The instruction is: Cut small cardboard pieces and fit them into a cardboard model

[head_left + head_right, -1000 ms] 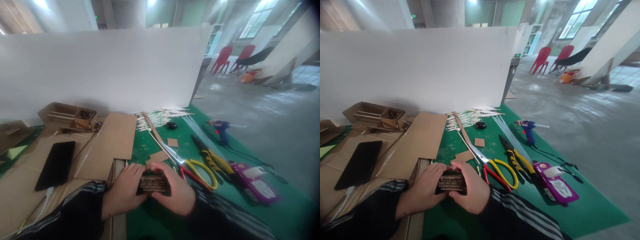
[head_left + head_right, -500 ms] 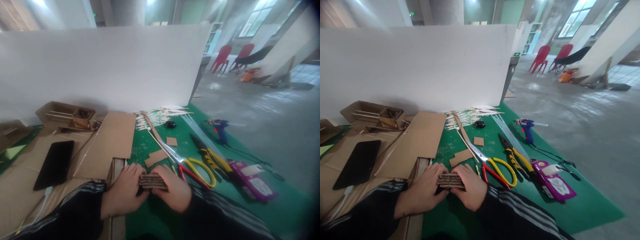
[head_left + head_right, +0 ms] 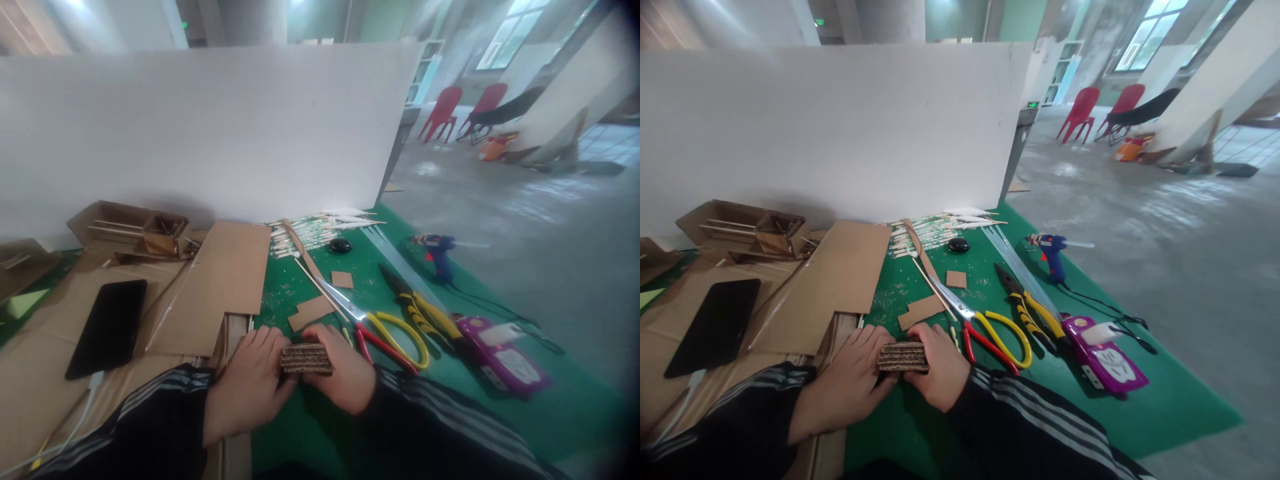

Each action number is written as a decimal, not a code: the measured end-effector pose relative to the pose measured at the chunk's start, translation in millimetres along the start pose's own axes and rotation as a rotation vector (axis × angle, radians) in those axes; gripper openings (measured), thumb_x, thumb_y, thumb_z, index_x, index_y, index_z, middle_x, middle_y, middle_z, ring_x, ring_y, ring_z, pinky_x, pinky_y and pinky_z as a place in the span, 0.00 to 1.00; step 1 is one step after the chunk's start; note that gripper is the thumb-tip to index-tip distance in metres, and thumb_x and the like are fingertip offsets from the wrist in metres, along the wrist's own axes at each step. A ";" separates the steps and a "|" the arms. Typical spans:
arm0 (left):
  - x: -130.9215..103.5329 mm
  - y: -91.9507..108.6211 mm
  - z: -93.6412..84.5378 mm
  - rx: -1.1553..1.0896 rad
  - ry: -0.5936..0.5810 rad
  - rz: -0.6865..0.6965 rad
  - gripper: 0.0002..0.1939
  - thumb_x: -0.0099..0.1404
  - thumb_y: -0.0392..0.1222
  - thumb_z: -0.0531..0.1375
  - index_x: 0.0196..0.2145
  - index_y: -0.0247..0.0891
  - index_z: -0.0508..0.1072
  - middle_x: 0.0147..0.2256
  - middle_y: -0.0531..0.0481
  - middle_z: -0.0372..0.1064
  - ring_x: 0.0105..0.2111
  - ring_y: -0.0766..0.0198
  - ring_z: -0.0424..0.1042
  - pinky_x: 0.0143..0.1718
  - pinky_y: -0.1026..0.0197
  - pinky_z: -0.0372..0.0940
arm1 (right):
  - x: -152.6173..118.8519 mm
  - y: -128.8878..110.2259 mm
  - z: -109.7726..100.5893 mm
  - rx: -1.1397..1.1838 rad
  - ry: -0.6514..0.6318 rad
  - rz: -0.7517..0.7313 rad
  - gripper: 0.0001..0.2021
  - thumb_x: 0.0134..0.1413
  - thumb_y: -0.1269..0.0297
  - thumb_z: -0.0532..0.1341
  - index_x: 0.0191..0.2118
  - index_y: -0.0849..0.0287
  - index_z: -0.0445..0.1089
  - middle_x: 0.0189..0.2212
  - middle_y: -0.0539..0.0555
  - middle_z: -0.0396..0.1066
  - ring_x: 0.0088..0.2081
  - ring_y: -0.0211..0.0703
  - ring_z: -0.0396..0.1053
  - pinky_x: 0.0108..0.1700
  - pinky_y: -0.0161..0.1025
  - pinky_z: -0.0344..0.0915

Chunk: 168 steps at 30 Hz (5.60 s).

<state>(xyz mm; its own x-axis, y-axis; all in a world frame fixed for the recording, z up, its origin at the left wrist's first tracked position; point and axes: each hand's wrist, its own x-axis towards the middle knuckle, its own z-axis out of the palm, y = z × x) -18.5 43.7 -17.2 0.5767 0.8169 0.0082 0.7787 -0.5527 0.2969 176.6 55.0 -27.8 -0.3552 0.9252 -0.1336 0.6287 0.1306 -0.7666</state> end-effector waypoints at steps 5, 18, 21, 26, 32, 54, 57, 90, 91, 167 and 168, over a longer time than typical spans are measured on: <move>1.7 3.8 4.8 0.025 0.040 -0.034 0.05 0.64 0.39 0.53 0.39 0.39 0.65 0.37 0.48 0.62 0.39 0.54 0.60 0.42 0.50 0.57 | -1.1 -5.5 -1.4 -0.050 0.012 0.009 0.16 0.41 0.73 0.67 0.39 0.57 0.65 0.38 0.53 0.66 0.41 0.48 0.64 0.43 0.43 0.62; 0.7 4.6 7.9 0.031 0.044 -0.019 0.07 0.66 0.38 0.51 0.40 0.37 0.66 0.38 0.46 0.62 0.39 0.53 0.60 0.43 0.48 0.58 | -1.6 -6.6 1.8 -0.073 0.058 0.014 0.13 0.43 0.69 0.67 0.35 0.57 0.64 0.35 0.52 0.64 0.38 0.47 0.63 0.38 0.41 0.61; 0.6 3.8 6.3 0.024 0.031 -0.008 0.07 0.67 0.38 0.50 0.40 0.37 0.66 0.37 0.46 0.62 0.39 0.53 0.60 0.43 0.48 0.58 | -1.8 -7.8 0.2 -0.065 0.044 0.022 0.13 0.42 0.70 0.67 0.35 0.57 0.64 0.36 0.52 0.64 0.39 0.47 0.63 0.38 0.41 0.61; -0.9 2.2 7.0 0.016 0.039 0.001 0.07 0.67 0.38 0.51 0.40 0.37 0.66 0.37 0.45 0.62 0.39 0.53 0.60 0.43 0.48 0.58 | -1.8 -6.8 1.7 -0.074 0.050 0.017 0.13 0.42 0.71 0.67 0.35 0.57 0.64 0.36 0.52 0.64 0.39 0.47 0.64 0.38 0.41 0.61; 0.2 3.5 4.0 -0.031 0.048 0.009 0.07 0.66 0.38 0.52 0.41 0.38 0.66 0.38 0.45 0.64 0.40 0.52 0.62 0.43 0.47 0.59 | -0.6 -8.1 -1.2 -0.076 0.055 -0.026 0.12 0.43 0.70 0.67 0.33 0.56 0.65 0.35 0.52 0.66 0.39 0.48 0.65 0.39 0.42 0.64; -13.5 0.3 -37.5 -0.326 -0.084 0.034 0.27 0.63 0.56 0.60 0.56 0.46 0.58 0.52 0.48 0.66 0.50 0.54 0.67 0.52 0.52 0.62 | -10.8 -18.3 -0.2 -0.062 0.043 -0.143 0.08 0.46 0.69 0.62 0.35 0.56 0.64 0.34 0.53 0.70 0.35 0.47 0.67 0.34 0.41 0.62; -10.1 -0.8 -25.3 -0.329 -0.106 -0.037 0.14 0.67 0.49 0.57 0.48 0.43 0.63 0.44 0.49 0.69 0.44 0.56 0.70 0.45 0.55 0.65 | -10.8 -19.6 3.7 -0.031 -0.016 -0.094 0.09 0.46 0.69 0.63 0.35 0.56 0.63 0.33 0.53 0.70 0.35 0.46 0.67 0.33 0.39 0.61; -13.6 -9.5 5.0 -0.173 0.106 0.050 0.37 0.62 0.42 0.60 0.63 0.41 0.45 0.54 0.38 0.64 0.52 0.48 0.67 0.51 0.45 0.65 | -12.7 -10.7 -13.4 -0.065 0.006 -0.288 0.16 0.41 0.77 0.59 0.39 0.56 0.64 0.39 0.52 0.67 0.43 0.48 0.63 0.45 0.43 0.62; -13.3 -9.7 5.3 -0.180 0.107 0.051 0.38 0.61 0.42 0.61 0.63 0.41 0.45 0.54 0.39 0.64 0.52 0.48 0.67 0.51 0.45 0.65 | -11.9 -10.2 -12.6 -0.084 -0.004 -0.313 0.16 0.40 0.78 0.59 0.38 0.56 0.64 0.38 0.52 0.67 0.43 0.48 0.62 0.46 0.43 0.61; -7.9 -0.5 3.4 -0.186 0.168 0.015 0.15 0.56 0.34 0.58 0.41 0.40 0.62 0.50 0.43 0.64 0.58 0.49 0.57 0.57 0.45 0.54 | -10.2 -20.8 -8.2 -0.208 -0.062 -0.074 0.11 0.47 0.71 0.64 0.38 0.58 0.64 0.39 0.54 0.67 0.41 0.49 0.63 0.41 0.42 0.59; -8.2 -0.1 0.8 -0.216 0.163 0.017 0.16 0.56 0.34 0.58 0.42 0.40 0.62 0.49 0.44 0.64 0.56 0.50 0.59 0.56 0.46 0.55 | -9.8 -20.7 -8.2 -0.216 -0.058 -0.088 0.10 0.49 0.70 0.63 0.38 0.58 0.64 0.39 0.55 0.67 0.41 0.49 0.63 0.41 0.42 0.59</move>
<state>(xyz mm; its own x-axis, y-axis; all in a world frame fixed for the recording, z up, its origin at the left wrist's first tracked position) -23.1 36.9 -18.1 0.5283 0.8332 0.1632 0.6886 -0.5329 0.4917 172.7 46.2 -5.5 -0.4503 0.8857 -0.1128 0.7248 0.2888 -0.6254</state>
